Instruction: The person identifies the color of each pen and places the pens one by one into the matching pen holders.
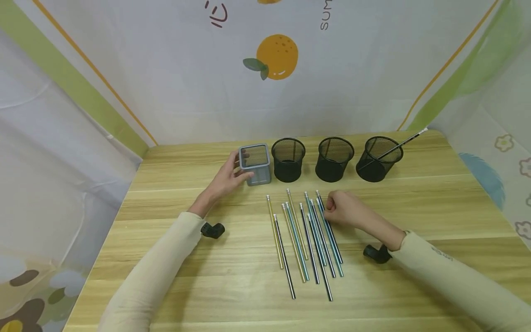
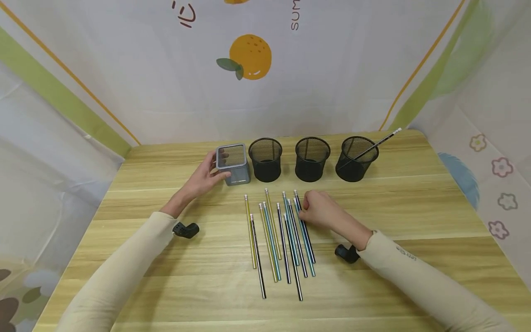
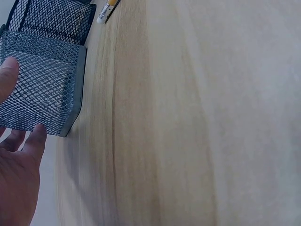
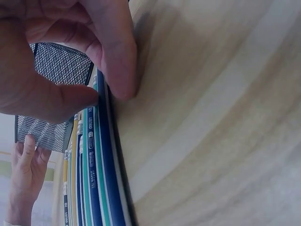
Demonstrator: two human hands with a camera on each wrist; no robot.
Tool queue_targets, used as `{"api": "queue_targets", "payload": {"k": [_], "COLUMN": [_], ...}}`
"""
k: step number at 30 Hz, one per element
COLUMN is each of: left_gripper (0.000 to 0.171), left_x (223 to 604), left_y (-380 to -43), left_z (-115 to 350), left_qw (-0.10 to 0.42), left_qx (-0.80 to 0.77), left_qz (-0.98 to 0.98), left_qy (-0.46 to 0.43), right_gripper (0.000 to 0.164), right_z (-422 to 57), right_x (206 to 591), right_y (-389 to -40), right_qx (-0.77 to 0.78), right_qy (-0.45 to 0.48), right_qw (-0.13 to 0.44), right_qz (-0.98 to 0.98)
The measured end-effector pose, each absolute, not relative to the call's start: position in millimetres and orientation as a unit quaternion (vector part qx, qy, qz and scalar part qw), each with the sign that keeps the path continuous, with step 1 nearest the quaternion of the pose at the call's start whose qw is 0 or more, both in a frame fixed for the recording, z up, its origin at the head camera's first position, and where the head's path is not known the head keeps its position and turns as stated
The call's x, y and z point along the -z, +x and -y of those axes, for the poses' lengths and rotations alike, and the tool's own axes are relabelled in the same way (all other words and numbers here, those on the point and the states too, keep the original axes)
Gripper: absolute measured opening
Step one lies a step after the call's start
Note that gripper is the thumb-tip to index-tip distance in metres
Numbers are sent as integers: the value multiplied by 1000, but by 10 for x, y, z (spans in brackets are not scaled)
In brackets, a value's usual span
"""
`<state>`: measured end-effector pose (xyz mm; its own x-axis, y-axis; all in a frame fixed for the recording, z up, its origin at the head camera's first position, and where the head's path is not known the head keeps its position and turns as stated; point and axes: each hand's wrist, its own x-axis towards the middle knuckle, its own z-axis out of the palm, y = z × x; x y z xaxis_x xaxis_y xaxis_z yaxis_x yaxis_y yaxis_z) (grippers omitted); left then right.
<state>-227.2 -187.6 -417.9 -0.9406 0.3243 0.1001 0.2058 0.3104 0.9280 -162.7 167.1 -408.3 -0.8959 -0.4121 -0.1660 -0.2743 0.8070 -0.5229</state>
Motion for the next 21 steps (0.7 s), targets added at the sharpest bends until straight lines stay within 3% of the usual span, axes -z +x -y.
{"api": "queue_targets", "payload": {"k": [8,16,21], "left_gripper": [73,73,74], "left_x": [4166,4182,4187], "left_y": [-2268,-2278,-2278], "left_z": [1878,1877,1878], "left_qw": [51,51,52], "left_qx": [-563,-559,-558], "left_qz": [-808,-811,-812], "left_qy": [168,167,163], "right_gripper": [14,40,46], "right_z": [-1647,-1638,-1642], "right_x": [4047,4034,4045], "right_y": [-1634,-1638,-1639], "right_qx": [237,214,212], "right_qy": [-182,-191,-185], "right_qw": [148,166,171], "right_qz": [-943,-944,-944]}}
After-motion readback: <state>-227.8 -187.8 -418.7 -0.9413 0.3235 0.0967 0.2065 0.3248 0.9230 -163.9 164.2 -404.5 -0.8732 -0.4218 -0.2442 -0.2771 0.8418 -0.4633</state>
